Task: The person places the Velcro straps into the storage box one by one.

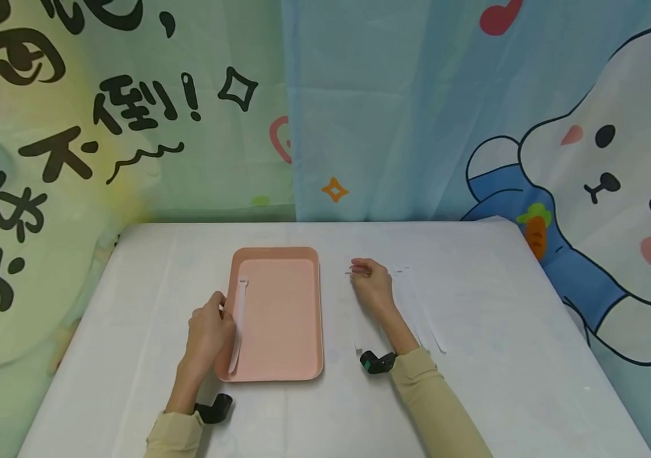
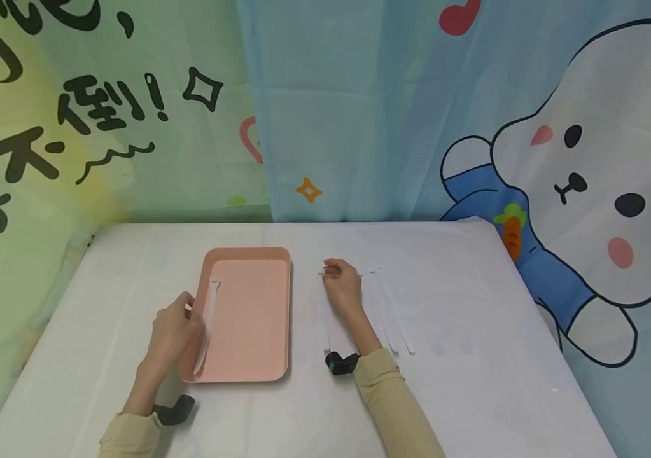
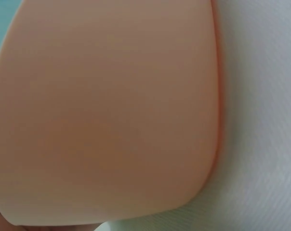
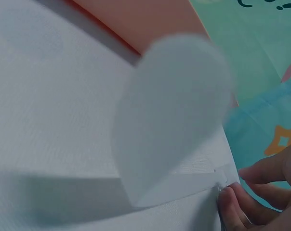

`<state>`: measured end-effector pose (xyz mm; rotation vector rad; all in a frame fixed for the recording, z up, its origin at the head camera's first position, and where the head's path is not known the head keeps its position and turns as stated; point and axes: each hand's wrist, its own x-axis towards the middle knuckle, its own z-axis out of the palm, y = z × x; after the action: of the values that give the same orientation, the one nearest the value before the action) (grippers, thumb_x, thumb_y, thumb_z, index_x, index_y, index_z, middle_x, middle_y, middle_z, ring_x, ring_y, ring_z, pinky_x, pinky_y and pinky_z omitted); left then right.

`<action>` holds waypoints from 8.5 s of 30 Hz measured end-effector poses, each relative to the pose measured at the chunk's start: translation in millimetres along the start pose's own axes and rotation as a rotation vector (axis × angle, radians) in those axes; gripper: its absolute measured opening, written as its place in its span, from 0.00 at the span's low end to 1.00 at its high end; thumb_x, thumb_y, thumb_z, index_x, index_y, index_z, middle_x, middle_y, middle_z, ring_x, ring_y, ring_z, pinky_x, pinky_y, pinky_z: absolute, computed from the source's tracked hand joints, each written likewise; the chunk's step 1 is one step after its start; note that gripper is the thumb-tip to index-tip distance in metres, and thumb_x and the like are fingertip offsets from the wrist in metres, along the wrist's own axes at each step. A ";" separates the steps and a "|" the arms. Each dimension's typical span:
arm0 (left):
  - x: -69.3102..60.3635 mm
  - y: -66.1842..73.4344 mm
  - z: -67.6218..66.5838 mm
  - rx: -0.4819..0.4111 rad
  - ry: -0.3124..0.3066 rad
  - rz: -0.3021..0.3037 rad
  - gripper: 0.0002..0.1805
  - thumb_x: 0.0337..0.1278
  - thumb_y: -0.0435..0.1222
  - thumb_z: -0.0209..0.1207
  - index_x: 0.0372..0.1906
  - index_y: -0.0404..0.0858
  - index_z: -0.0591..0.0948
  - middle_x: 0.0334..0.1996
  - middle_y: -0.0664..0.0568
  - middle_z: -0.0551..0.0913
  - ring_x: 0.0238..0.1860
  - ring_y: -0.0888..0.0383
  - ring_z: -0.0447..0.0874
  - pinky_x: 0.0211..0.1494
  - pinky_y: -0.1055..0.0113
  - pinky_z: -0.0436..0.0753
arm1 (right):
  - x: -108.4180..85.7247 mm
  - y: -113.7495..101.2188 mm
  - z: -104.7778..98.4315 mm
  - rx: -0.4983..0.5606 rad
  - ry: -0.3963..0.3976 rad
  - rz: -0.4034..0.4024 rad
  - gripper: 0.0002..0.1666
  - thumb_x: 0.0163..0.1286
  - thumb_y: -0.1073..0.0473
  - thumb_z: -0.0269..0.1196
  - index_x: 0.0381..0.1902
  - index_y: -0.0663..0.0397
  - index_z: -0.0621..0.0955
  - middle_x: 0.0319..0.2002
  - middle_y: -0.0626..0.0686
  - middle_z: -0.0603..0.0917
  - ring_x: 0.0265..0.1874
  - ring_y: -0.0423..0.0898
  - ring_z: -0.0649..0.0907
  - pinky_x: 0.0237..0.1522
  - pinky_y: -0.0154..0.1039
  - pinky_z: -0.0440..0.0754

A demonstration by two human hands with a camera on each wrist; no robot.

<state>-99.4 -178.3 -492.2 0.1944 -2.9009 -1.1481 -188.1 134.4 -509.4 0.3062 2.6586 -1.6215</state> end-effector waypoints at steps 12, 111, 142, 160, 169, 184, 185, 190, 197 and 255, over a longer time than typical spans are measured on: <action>0.2 1.1 0.2 0.006 0.001 -0.008 0.07 0.62 0.25 0.49 0.41 0.29 0.76 0.16 0.49 0.73 0.16 0.57 0.68 0.18 0.67 0.64 | 0.9 2.2 1.1 -0.113 0.022 0.005 0.11 0.67 0.66 0.64 0.45 0.62 0.89 0.43 0.62 0.89 0.46 0.56 0.85 0.49 0.49 0.80; -0.7 -1.2 0.1 -0.009 0.000 -0.008 0.05 0.63 0.25 0.50 0.41 0.30 0.75 0.17 0.49 0.73 0.16 0.58 0.68 0.18 0.67 0.64 | -22.5 -70.7 69.7 0.348 -0.263 0.044 0.12 0.70 0.64 0.66 0.48 0.66 0.86 0.32 0.61 0.87 0.34 0.65 0.89 0.41 0.56 0.87; 2.6 -3.4 2.5 0.015 0.010 -0.015 0.05 0.64 0.26 0.50 0.42 0.32 0.75 0.17 0.47 0.76 0.16 0.57 0.70 0.18 0.67 0.66 | -26.6 -73.2 127.7 0.391 -0.362 0.069 0.11 0.72 0.62 0.66 0.47 0.64 0.87 0.33 0.62 0.87 0.28 0.57 0.90 0.35 0.49 0.89; 0.7 -2.7 0.1 0.008 0.007 -0.019 0.05 0.64 0.25 0.51 0.42 0.31 0.75 0.17 0.48 0.75 0.16 0.57 0.68 0.19 0.66 0.65 | -29.4 -70.0 138.1 0.304 -0.424 0.008 0.10 0.71 0.66 0.64 0.46 0.67 0.87 0.34 0.65 0.89 0.28 0.55 0.90 0.32 0.43 0.88; 1.5 -2.1 0.9 0.000 0.007 -0.013 0.06 0.64 0.25 0.51 0.42 0.30 0.76 0.17 0.48 0.76 0.16 0.58 0.69 0.19 0.67 0.65 | -30.0 -68.9 138.4 0.186 -0.397 -0.075 0.09 0.71 0.66 0.64 0.45 0.63 0.87 0.37 0.59 0.89 0.26 0.43 0.87 0.31 0.35 0.86; 1.3 -2.5 2.4 -0.003 0.008 -0.027 0.06 0.64 0.25 0.51 0.42 0.31 0.76 0.17 0.48 0.76 0.16 0.57 0.70 0.19 0.67 0.66 | -34.8 -71.9 116.5 0.148 -0.392 -0.104 0.12 0.73 0.66 0.62 0.50 0.65 0.86 0.39 0.63 0.89 0.31 0.54 0.90 0.33 0.40 0.88; 1.0 -2.5 2.4 -0.001 0.011 -0.025 0.05 0.64 0.25 0.51 0.42 0.31 0.76 0.17 0.48 0.75 0.16 0.57 0.69 0.19 0.67 0.66 | -35.5 -72.6 113.2 0.149 -0.392 -0.107 0.12 0.73 0.65 0.62 0.50 0.65 0.86 0.39 0.64 0.89 0.31 0.56 0.90 0.34 0.41 0.88; -0.2 -1.5 2.5 0.000 0.011 -0.019 0.06 0.64 0.25 0.51 0.42 0.31 0.76 0.17 0.48 0.75 0.16 0.57 0.69 0.19 0.67 0.66 | -39.8 -73.7 94.4 0.191 -0.389 -0.115 0.13 0.75 0.64 0.61 0.51 0.67 0.85 0.41 0.66 0.88 0.35 0.60 0.90 0.39 0.47 0.89; -1.2 1.2 1.6 0.012 0.021 -0.021 0.05 0.64 0.25 0.51 0.41 0.31 0.75 0.19 0.45 0.77 0.18 0.55 0.70 0.19 0.65 0.67 | -39.9 -66.3 73.2 0.243 -0.293 -0.174 0.11 0.75 0.64 0.62 0.49 0.66 0.85 0.42 0.64 0.89 0.34 0.54 0.90 0.38 0.44 0.89; -1.9 0.2 -1.3 0.018 -0.008 -0.020 0.06 0.64 0.26 0.50 0.43 0.30 0.75 0.18 0.46 0.75 0.16 0.56 0.68 0.18 0.66 0.64 | 2.1 20.8 -30.2 -0.142 0.065 0.009 0.25 0.68 0.65 0.63 0.63 0.67 0.78 0.60 0.66 0.81 0.66 0.64 0.75 0.69 0.57 0.71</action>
<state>-97.5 -178.8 -491.0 0.2197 -2.9238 -1.1295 -183.9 170.6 -514.0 0.3733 2.7969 -1.4349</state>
